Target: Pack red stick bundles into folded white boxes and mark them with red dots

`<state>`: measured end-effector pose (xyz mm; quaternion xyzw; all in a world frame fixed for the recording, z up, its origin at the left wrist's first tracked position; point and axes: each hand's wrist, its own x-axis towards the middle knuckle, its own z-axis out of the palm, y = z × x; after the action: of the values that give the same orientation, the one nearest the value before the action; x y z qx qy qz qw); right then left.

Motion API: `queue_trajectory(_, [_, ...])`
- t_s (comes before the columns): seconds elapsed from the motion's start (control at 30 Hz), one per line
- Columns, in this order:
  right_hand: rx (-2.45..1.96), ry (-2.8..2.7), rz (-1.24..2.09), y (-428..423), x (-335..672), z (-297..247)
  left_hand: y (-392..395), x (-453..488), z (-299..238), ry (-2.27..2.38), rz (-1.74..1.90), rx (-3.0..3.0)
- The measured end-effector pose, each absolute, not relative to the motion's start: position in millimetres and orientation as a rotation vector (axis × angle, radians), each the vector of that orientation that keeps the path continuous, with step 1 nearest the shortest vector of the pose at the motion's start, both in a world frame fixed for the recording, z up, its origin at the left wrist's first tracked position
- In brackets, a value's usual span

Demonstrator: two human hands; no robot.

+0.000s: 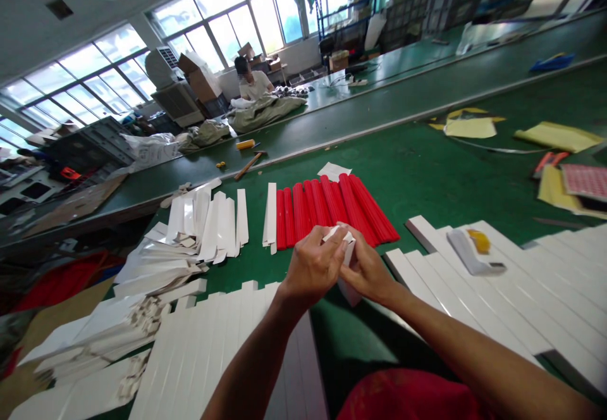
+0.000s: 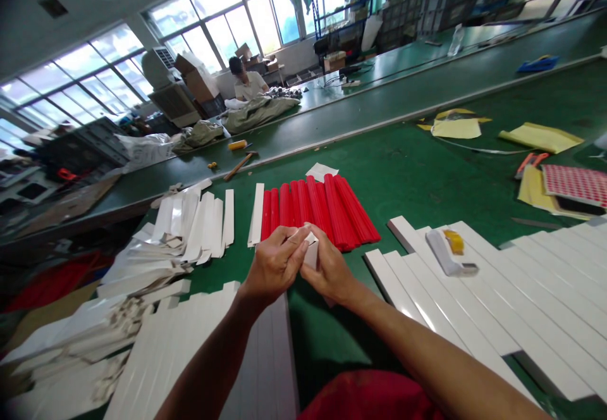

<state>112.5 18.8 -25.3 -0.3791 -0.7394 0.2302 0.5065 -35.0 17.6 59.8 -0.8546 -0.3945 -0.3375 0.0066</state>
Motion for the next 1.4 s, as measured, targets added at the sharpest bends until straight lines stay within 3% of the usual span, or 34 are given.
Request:
queue_trajectory(0.73, [-0.693, -1.906, 0.641, 23.6, 117.5, -26.6, 7.2, -37.4, 57.7, -0.882, -0.588, -2.538])
queue_trajectory(1.1, [-0.551, -2.036, 0.832, 28.7, 136.9, -20.2, 4.0, -39.5, 45.7, -0.847, -0.571, -2.477])
queue_trajectory(1.2, [-1.008, -1.894, 0.809, 32.7, 190.0, -38.9, 6.0, -41.1, 41.0, -0.826, -0.671, -2.422])
queue_trajectory(1.3, [-1.796, -1.187, 0.462, 28.0, 267.7, -66.3, 6.9, -41.3, 38.2, -0.821, -0.766, -2.392])
queue_trajectory(1.4, [-2.077, -0.861, 0.354, 14.1, 334.7, -91.8, 6.5, -38.7, 37.9, -0.838, -0.837, -2.388])
